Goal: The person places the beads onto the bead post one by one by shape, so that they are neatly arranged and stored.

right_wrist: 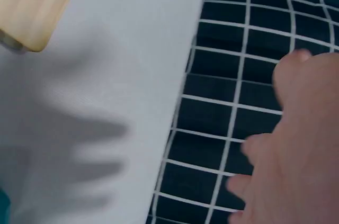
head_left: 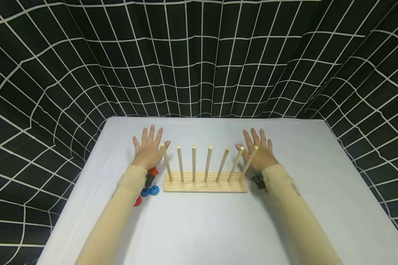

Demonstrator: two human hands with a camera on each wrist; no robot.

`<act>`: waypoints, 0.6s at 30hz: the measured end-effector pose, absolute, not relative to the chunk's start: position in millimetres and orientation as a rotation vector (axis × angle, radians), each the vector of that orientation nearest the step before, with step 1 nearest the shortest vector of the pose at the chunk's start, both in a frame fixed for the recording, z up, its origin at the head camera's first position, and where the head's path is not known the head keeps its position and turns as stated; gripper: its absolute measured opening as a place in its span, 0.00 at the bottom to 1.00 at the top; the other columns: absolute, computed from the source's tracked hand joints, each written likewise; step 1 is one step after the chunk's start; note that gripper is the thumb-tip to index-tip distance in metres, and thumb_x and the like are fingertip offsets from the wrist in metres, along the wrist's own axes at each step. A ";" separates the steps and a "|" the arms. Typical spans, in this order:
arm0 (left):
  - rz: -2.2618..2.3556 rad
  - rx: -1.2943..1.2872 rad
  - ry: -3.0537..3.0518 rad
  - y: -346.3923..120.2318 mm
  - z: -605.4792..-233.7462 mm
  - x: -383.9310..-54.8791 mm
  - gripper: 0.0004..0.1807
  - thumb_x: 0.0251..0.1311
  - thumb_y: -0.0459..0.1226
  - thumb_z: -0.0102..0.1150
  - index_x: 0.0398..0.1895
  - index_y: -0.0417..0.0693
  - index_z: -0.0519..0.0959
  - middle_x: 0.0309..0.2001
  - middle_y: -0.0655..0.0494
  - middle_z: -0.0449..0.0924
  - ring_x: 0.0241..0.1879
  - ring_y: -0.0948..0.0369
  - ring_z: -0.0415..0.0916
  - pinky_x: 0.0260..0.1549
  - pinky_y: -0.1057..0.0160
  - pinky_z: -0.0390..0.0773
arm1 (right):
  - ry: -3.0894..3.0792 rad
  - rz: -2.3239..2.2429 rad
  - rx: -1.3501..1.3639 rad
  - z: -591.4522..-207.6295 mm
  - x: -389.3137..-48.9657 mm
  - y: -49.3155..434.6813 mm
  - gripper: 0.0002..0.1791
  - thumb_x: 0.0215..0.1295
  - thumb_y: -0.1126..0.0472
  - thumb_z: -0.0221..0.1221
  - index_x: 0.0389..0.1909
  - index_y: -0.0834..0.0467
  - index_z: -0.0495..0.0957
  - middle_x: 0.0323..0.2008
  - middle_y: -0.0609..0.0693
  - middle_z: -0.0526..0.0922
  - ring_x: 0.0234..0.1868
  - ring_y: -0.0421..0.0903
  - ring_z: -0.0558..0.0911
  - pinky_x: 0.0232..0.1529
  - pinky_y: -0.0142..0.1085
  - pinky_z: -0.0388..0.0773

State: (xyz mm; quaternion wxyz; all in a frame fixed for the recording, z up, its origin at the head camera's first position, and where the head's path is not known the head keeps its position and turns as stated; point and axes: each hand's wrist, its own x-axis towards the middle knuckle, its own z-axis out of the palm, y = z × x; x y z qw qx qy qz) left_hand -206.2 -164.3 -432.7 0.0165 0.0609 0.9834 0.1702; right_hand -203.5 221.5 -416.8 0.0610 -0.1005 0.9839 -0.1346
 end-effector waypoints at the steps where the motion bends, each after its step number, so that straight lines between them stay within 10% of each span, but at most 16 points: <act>1: 0.534 0.185 3.059 -167.5 -431.4 -202.5 0.41 0.68 0.64 0.25 0.77 0.56 0.39 0.77 0.47 0.26 0.74 0.48 0.16 0.63 0.34 0.17 | 2.951 -0.415 -0.322 -414.8 -199.2 223.8 0.42 0.71 0.32 0.28 0.76 0.54 0.39 0.75 0.63 0.36 0.73 0.65 0.28 0.66 0.68 0.34; 9: 0.678 0.145 3.081 -216.5 -433.0 -151.7 0.37 0.68 0.56 0.44 0.76 0.53 0.50 0.75 0.41 0.43 0.73 0.40 0.38 0.62 0.28 0.27 | 2.875 -0.397 -0.583 -410.6 -149.8 245.5 0.24 0.69 0.59 0.52 0.64 0.62 0.69 0.62 0.66 0.69 0.66 0.66 0.63 0.61 0.65 0.60; 18: 0.717 0.170 3.052 -254.3 -455.3 -127.0 0.28 0.62 0.45 0.60 0.63 0.45 0.71 0.59 0.40 0.74 0.60 0.42 0.68 0.54 0.33 0.52 | 2.895 -0.493 -0.810 -437.9 -128.7 244.8 0.32 0.51 0.51 0.70 0.57 0.58 0.76 0.57 0.56 0.78 0.62 0.61 0.71 0.60 0.58 0.67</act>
